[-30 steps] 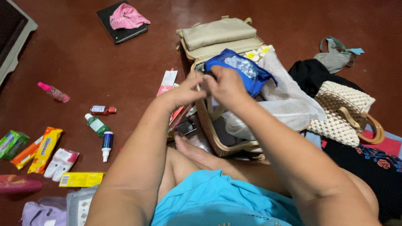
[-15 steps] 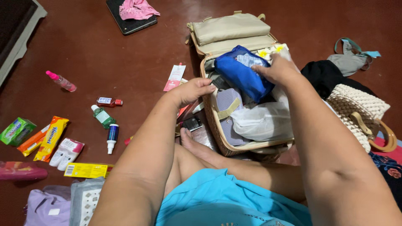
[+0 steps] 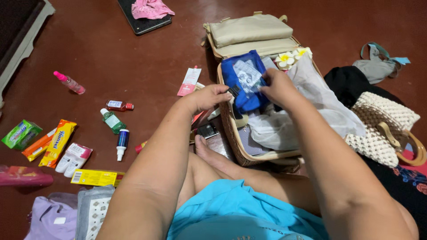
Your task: The person packs a patterned handbag with daily essentials including a blue mesh pouch, a pink water bottle, wipes, and several small toiletry items. They secure the contents with a strap, close the main compartment, and then place a phone and additional small items into the front zippered pocket.
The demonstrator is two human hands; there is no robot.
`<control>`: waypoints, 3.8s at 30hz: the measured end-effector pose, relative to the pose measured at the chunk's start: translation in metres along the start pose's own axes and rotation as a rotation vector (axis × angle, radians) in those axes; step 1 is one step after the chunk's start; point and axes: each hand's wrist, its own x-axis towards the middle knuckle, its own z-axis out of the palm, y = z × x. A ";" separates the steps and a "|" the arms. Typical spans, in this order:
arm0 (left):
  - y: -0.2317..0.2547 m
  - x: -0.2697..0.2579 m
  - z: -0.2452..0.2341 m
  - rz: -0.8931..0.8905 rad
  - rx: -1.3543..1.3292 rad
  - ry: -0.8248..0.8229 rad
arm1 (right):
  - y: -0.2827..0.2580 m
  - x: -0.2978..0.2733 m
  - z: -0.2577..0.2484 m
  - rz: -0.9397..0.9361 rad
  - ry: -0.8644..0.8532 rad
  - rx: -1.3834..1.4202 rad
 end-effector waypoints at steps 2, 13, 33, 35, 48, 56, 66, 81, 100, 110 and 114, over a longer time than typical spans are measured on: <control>-0.003 0.001 0.001 -0.038 0.091 0.026 | -0.001 -0.001 -0.016 0.040 -0.128 -0.173; 0.014 -0.011 -0.001 0.079 -0.140 0.111 | -0.089 0.016 0.027 -0.102 -0.243 -0.400; 0.012 0.051 0.039 -0.012 -0.049 0.407 | 0.087 -0.045 -0.071 0.190 0.227 -0.153; 0.014 0.048 0.039 -0.044 -0.086 0.399 | 0.086 -0.049 -0.046 0.000 0.332 -0.345; 0.019 0.042 0.037 -0.086 -0.138 0.379 | 0.041 -0.076 -0.010 0.116 0.050 -0.493; 0.017 0.041 0.035 -0.065 -0.113 0.357 | 0.115 -0.045 -0.020 0.366 0.302 -0.155; -0.001 0.045 0.029 -0.023 -0.093 0.354 | 0.169 -0.020 -0.008 0.659 0.001 -0.172; 0.003 0.047 0.023 -0.068 0.005 0.375 | 0.155 -0.068 0.029 0.308 0.564 0.271; 0.018 0.041 -0.004 -0.115 -0.090 0.467 | 0.106 -0.048 0.085 0.406 0.834 1.145; -0.001 0.045 -0.011 -0.077 -0.003 0.467 | 0.127 -0.023 0.067 1.090 0.878 1.295; -0.006 0.045 -0.011 -0.054 0.067 0.459 | 0.155 -0.015 0.082 1.074 0.911 1.405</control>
